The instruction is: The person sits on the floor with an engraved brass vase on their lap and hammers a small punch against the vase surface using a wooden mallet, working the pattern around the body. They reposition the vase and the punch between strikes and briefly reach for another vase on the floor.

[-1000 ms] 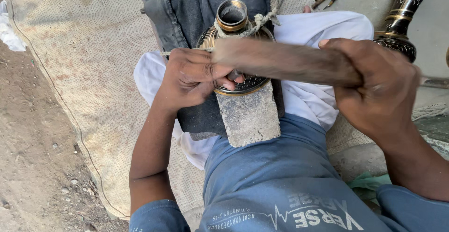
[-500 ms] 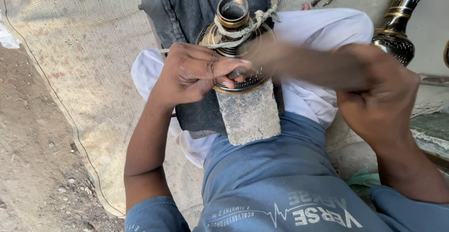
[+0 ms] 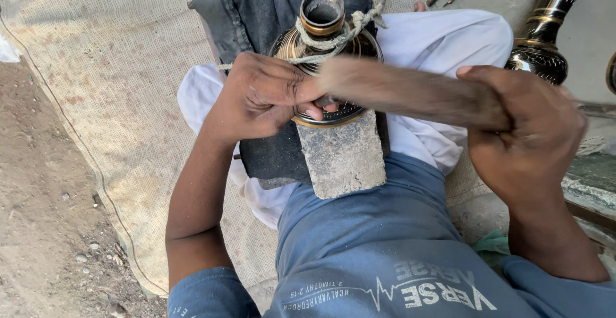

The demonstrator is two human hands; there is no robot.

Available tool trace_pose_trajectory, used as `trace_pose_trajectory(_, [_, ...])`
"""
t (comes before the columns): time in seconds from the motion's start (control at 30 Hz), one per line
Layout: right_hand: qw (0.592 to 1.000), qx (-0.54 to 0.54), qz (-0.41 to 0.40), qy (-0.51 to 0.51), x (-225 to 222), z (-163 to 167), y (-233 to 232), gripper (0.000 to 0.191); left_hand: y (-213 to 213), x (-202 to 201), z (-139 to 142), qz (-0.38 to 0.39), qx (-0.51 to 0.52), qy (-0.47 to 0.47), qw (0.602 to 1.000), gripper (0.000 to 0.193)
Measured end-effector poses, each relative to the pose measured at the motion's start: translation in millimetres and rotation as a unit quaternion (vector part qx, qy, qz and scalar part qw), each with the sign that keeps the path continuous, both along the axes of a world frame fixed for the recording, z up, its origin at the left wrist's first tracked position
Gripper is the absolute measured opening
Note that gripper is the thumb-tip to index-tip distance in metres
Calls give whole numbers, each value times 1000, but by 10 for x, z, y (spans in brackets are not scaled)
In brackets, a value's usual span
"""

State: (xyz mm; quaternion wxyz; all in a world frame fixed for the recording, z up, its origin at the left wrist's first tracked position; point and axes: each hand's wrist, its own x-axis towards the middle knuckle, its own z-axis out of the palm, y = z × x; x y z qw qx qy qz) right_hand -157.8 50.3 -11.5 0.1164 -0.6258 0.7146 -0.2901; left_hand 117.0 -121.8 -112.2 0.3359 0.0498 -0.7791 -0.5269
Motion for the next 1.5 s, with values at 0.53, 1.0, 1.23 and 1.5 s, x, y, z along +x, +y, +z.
trace_pose_trajectory(0.53, [992, -11, 7, 122, -48, -5, 110, 32, -17, -27, 66, -2, -22, -2, 1000, 49])
trace_pose_trajectory(1.0, [988, 8, 9, 154, -295, -174, 193, 30, 19, -144, 158, -6, -31, -28, 999, 54])
trace_pose_trajectory(1.23, [947, -64, -38, -311, -456, -434, 218, 37, -94, -237, 238, -44, -63, -31, 997, 51])
trace_pose_trajectory(1.5, [973, -91, -19, -210, -370, -616, 301, 33, -98, -240, 296, -44, -97, -92, 990, 34])
